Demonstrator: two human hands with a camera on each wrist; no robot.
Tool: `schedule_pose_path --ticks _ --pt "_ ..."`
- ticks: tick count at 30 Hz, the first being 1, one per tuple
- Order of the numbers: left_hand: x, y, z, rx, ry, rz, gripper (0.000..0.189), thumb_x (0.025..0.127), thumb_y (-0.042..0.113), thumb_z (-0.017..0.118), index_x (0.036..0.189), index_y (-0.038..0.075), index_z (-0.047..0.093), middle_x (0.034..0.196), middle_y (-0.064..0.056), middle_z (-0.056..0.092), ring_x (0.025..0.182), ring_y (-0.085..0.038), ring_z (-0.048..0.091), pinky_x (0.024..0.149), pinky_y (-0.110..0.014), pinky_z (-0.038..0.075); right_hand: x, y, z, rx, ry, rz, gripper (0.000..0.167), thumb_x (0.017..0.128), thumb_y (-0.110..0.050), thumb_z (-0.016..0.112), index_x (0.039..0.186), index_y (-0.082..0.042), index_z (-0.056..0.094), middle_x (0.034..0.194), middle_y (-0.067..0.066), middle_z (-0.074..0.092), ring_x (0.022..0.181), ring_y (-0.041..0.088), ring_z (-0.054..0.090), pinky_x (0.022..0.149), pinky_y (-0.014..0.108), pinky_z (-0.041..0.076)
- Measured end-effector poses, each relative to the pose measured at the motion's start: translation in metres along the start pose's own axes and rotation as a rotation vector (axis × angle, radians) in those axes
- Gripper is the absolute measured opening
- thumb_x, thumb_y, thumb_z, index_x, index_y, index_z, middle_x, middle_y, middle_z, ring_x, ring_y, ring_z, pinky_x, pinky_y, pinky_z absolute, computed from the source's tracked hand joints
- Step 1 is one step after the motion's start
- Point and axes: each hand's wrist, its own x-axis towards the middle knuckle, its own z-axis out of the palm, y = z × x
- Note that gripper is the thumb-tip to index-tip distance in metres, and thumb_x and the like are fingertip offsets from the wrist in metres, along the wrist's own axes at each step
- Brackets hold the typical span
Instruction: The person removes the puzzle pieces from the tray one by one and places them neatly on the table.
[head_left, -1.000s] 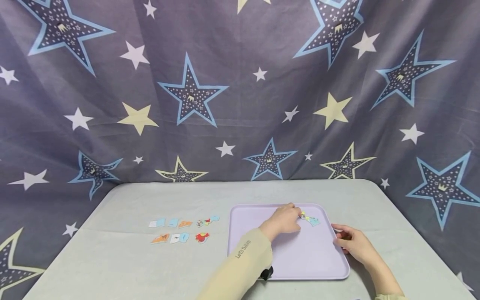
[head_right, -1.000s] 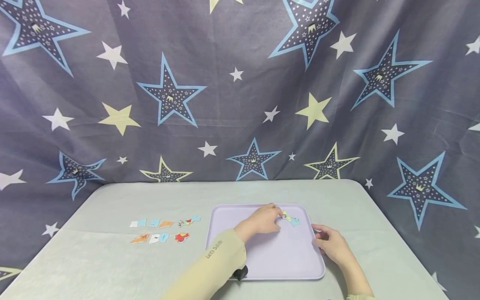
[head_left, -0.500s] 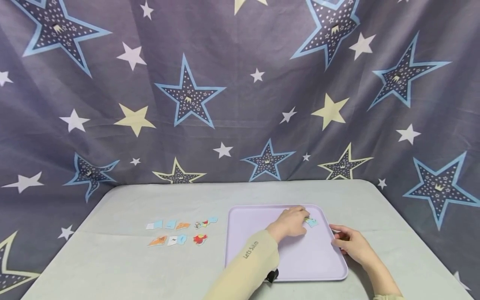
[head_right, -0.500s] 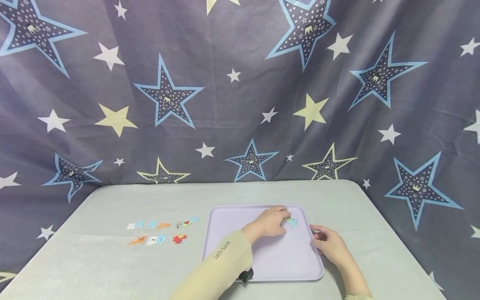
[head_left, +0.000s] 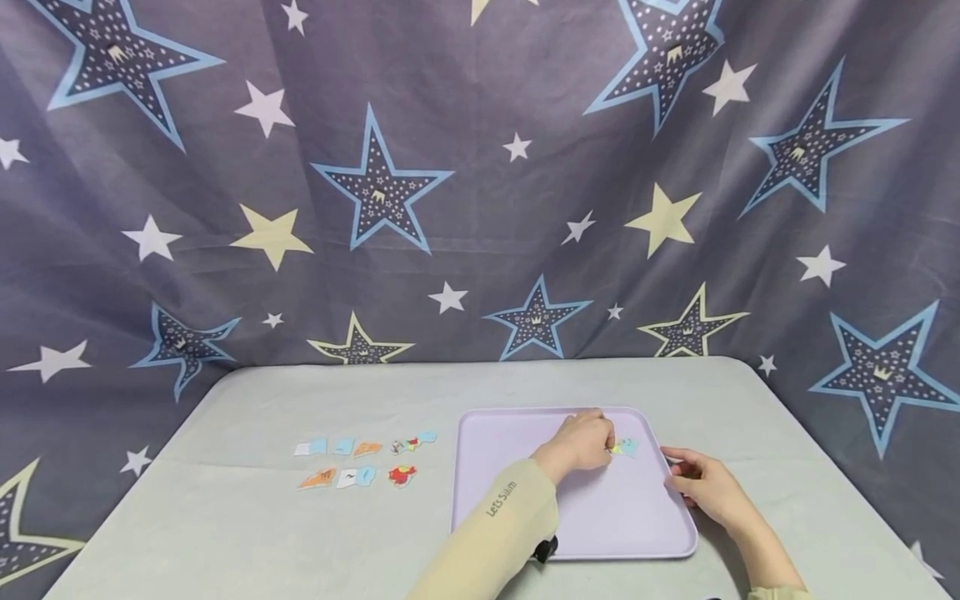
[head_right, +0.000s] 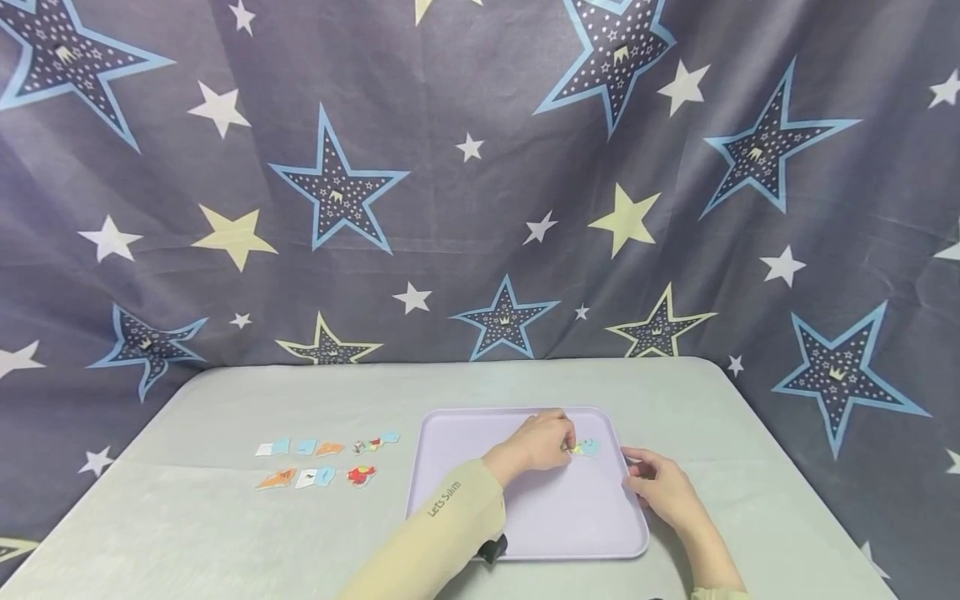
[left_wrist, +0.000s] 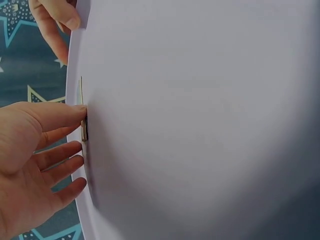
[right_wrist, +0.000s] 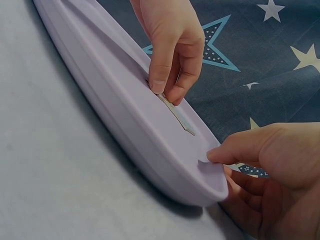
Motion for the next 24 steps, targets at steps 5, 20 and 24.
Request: schedule_pose_path --ticks 5,20,24 --pt "-0.001 0.000 -0.001 0.018 -0.003 0.019 0.008 0.076 0.021 0.067 0.082 0.022 0.062 0.085 0.011 0.048 0.082 -0.005 0.044 0.070 -0.021 0.037 -0.001 -0.001 -0.001 0.003 -0.004 -0.001 0.049 0.078 -0.001 0.061 0.124 0.010 0.048 0.087 0.009 0.055 0.063 0.004 0.047 0.053 0.022 0.045" --pt "-0.007 -0.005 -0.010 0.089 -0.008 0.118 0.009 0.077 0.019 0.067 0.086 0.020 0.067 0.080 0.010 0.053 0.074 -0.005 0.047 0.062 -0.017 0.036 0.001 -0.002 -0.002 0.006 -0.005 -0.024 0.049 0.078 0.000 0.062 0.123 0.011 0.047 0.084 0.008 0.054 0.060 0.005 0.046 0.052 0.022 0.044" --pt "-0.012 -0.006 -0.010 0.090 0.004 0.131 0.011 0.077 0.020 0.066 0.088 0.021 0.070 0.082 0.010 0.056 0.076 -0.005 0.048 0.064 -0.017 0.037 0.000 0.000 0.000 -0.001 -0.007 -0.018 0.049 0.078 -0.001 0.062 0.123 0.011 0.047 0.083 0.007 0.054 0.060 0.005 0.046 0.052 0.022 0.044"
